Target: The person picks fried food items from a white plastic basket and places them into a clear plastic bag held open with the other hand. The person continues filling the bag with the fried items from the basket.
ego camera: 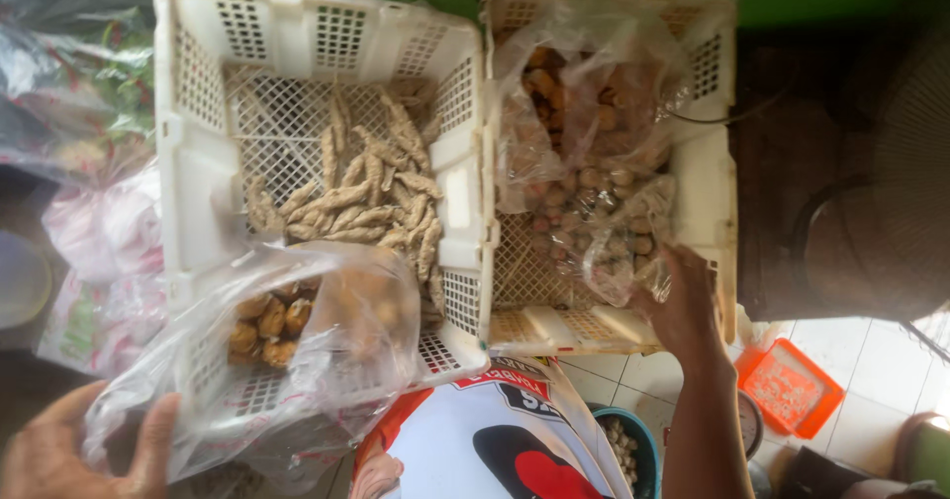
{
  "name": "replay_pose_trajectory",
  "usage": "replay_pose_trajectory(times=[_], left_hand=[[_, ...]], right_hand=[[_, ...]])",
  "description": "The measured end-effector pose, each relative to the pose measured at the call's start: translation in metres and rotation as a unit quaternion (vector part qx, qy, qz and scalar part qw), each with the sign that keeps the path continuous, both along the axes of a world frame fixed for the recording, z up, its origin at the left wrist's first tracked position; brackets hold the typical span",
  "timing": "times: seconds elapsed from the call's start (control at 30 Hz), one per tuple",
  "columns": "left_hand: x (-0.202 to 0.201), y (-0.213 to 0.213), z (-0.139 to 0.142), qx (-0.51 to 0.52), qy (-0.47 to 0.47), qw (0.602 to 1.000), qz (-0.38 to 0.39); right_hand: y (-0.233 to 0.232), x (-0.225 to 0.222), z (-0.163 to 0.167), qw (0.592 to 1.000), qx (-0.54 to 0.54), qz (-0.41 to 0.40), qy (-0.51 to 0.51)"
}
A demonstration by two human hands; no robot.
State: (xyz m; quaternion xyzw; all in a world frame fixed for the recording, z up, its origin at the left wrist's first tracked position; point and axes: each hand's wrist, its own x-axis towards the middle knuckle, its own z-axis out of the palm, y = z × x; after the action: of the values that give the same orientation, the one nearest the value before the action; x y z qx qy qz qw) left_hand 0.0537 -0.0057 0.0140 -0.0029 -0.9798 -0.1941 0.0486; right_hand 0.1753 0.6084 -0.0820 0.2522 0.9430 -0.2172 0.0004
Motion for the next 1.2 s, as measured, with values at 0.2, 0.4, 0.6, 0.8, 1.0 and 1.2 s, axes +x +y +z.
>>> replay_pose_trajectory(times=[0.2, 0.4, 0.6, 0.8, 1.0, 1.2], left_hand=[[-0.056, 0.101, 0.046, 0.089, 0.109, 0.985, -0.104], [-0.119, 0.327, 0.087, 0.026, -0.164, 0.905, -0.392], [-0.177, 0.506, -0.007, -0.031, -0.108, 0.952, -0.284], [-0.14, 0.527, -0.047, -0.158, -0.06, 0.941, -0.294], [-0.171, 0.505, -0.057, -0.165, -0.145, 0.907, -0.359], [-0.165, 0.511, -0.066, -0.028, -0.056, 0.899, -0.433]], right_hand=[[-0.013, 0.023, -0.007, 0.995, -0.028, -0.013, -0.095], [0.001, -0.024, 0.02, 0.974, -0.15, -0.014, 0.17], [0.032, -0.182, 0.034, 0.907, -0.268, -0.01, 0.324], [0.046, -0.223, 0.027, 0.981, -0.123, -0.005, 0.152], [0.041, -0.212, 0.008, 0.971, -0.047, 0.066, 0.225], [0.035, -0.221, 0.001, 0.946, -0.185, -0.028, 0.264]])
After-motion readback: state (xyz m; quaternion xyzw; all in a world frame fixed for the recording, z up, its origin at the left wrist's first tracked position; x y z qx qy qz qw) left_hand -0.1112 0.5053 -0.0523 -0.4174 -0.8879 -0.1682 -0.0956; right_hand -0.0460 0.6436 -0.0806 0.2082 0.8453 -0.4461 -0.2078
